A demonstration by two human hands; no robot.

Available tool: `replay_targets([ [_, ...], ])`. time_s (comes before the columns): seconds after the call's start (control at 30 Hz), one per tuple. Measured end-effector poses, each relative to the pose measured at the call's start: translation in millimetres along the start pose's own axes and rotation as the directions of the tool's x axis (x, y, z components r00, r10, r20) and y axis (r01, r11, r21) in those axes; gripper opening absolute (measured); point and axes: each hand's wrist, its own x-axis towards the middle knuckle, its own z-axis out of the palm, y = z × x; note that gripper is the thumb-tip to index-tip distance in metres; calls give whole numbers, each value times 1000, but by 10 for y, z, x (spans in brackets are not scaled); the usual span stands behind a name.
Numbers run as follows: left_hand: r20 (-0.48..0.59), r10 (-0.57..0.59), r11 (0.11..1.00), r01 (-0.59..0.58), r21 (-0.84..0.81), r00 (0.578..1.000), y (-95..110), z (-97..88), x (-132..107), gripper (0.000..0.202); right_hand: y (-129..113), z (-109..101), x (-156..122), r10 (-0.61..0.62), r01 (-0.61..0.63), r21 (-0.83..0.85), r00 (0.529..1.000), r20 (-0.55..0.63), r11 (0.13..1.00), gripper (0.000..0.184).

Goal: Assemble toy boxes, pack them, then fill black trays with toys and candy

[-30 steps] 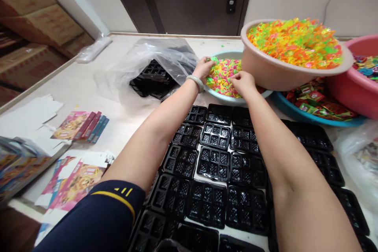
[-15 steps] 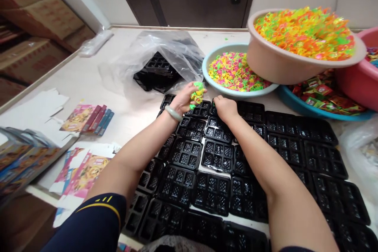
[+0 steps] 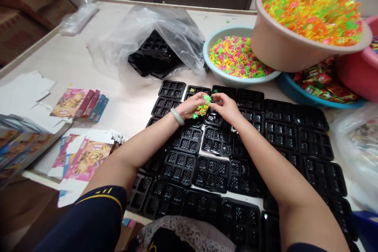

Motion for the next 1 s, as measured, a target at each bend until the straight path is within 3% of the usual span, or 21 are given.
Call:
replay_targets([
  [0.17,-19,0,998,1,59,1000,-81,41,82,15,49,-7,-70,-119,105,-113,985,-126,988,40],
  [0.27,-20,10,994,-8,112,1000,-107,64,103,16,23,0,-90,-30,25,-33,987,-159,999,40],
  [0.47,3,24,973,-24,229,1000,-146,79,52,15,-54,-30,-105,247,-227,232,967,-62,946,29],
  [0.6,99,-9,974,-14,227,995,-119,28,25,18,-127,-111,-84,380,-383,363,921,83,850,20],
  [0.73,153,-44,979,12,205,987,-67,-21,12,18,-157,-201,-49,401,-446,364,895,196,818,19],
  [1.0,95,10,974,-31,225,995,-65,-18,9,10,-91,-179,-30,306,-352,297,933,190,888,36],
])
